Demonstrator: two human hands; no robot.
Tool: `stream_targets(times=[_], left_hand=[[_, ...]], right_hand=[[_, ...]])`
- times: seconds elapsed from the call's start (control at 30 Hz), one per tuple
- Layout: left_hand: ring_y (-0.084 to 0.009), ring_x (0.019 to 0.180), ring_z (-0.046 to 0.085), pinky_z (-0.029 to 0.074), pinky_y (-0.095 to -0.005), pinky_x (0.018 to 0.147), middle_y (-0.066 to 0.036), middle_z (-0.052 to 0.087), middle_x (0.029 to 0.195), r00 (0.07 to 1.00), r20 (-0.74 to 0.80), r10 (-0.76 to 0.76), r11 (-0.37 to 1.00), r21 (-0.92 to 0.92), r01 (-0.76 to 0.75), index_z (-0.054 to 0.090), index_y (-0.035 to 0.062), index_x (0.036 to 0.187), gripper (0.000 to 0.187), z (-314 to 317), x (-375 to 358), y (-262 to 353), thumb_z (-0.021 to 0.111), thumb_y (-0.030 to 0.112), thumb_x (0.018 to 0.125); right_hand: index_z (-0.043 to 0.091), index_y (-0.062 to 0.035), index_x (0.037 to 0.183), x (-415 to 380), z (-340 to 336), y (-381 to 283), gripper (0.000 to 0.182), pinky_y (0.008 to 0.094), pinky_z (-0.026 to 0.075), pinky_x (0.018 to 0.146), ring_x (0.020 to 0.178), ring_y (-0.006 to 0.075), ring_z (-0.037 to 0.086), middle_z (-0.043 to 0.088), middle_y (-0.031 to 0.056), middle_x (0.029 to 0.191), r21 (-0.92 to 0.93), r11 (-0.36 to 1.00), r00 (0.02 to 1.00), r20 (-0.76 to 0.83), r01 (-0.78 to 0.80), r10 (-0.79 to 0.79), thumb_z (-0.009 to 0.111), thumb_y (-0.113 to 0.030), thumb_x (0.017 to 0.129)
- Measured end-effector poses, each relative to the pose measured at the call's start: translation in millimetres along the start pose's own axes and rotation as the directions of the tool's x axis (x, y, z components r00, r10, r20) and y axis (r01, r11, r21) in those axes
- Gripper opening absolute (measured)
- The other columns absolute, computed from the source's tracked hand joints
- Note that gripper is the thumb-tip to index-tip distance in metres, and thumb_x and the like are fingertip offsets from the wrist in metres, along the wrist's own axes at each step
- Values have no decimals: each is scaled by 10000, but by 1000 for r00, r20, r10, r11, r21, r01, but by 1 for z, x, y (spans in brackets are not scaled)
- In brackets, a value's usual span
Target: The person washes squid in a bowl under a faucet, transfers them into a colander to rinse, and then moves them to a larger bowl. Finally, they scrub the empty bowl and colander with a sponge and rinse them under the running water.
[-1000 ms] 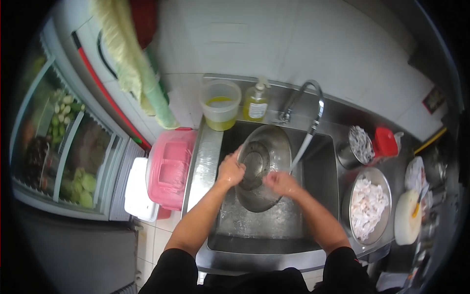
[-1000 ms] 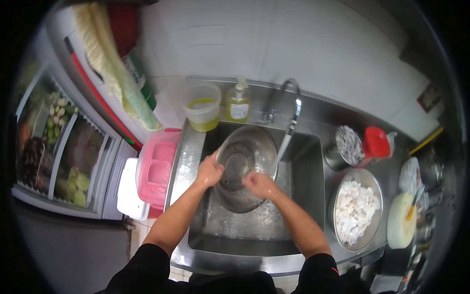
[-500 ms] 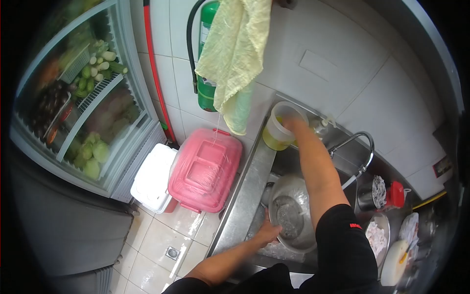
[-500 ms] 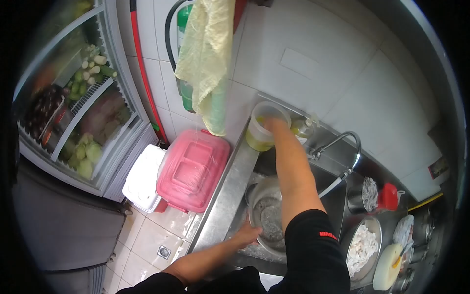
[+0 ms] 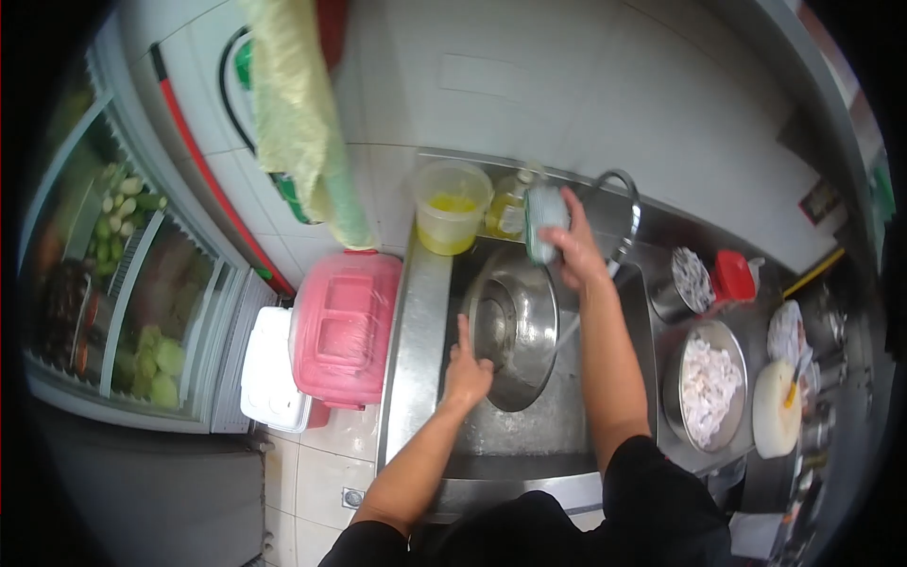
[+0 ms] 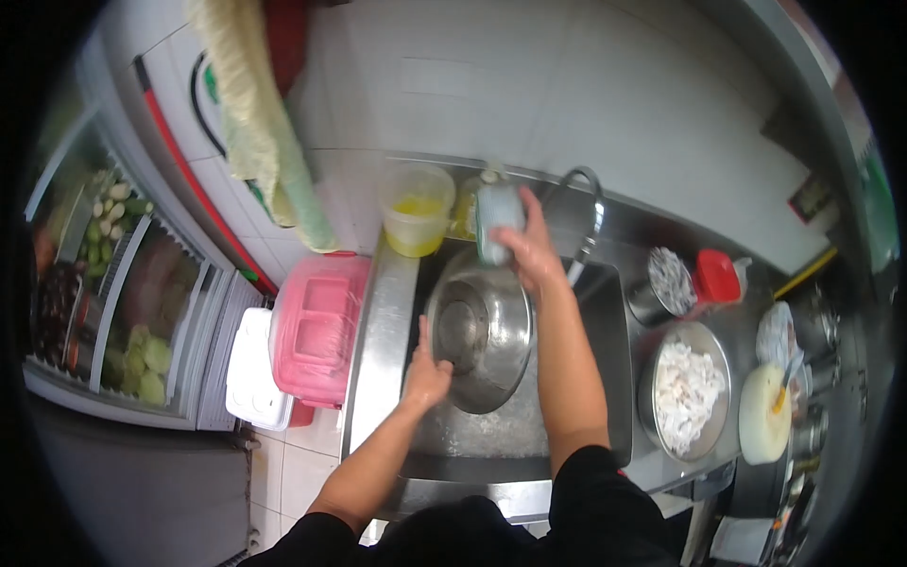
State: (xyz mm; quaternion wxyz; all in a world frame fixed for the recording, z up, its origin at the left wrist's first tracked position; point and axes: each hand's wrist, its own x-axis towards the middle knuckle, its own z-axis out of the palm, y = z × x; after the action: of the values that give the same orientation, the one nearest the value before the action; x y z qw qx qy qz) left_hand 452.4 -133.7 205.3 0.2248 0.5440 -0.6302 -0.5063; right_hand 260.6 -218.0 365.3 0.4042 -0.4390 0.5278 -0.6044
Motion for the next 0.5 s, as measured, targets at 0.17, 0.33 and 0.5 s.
stream_targets(times=[0.17, 0.33, 0.5], left_hand=[[-339, 1245, 496, 377, -360, 1048, -240, 480, 1357, 998, -17, 61, 948, -311, -63, 135, 139, 1523, 791, 39, 9, -4, 490, 35, 824], [-274, 1194, 513, 389, -323, 1015, -183, 507, 1319, 1000, -26, 15, 850, -526, -26, 316, 34, 1448, 653, 46, 13, -5, 451, -48, 814], [-243, 959, 594, 521, -330, 738, -154, 556, 1156, 971, 112, -213, 839, -488, 240, 398, 13, 1355, 588, 63, -37, -17, 475, -27, 774]], right_hand=[[288, -204, 1481, -85, -52, 210, 719, 465, 465, 839, 1049, 229, 545, 478, 82, 1281, 76, 892, 895, 46, -445, 443, 637, -337, 867], [350, -88, 1437, -173, -96, 236, 664, 425, 331, 1074, 1329, 327, 376, 390, 191, 1438, -840, 520, 888, 351, 157, 299, 608, -202, 836], [296, 62, 1428, -148, -160, 256, 700, 438, 194, 1162, 1434, 354, 197, 195, 242, 1536, -992, -112, 998, -55, -55, -6, 571, -227, 854]])
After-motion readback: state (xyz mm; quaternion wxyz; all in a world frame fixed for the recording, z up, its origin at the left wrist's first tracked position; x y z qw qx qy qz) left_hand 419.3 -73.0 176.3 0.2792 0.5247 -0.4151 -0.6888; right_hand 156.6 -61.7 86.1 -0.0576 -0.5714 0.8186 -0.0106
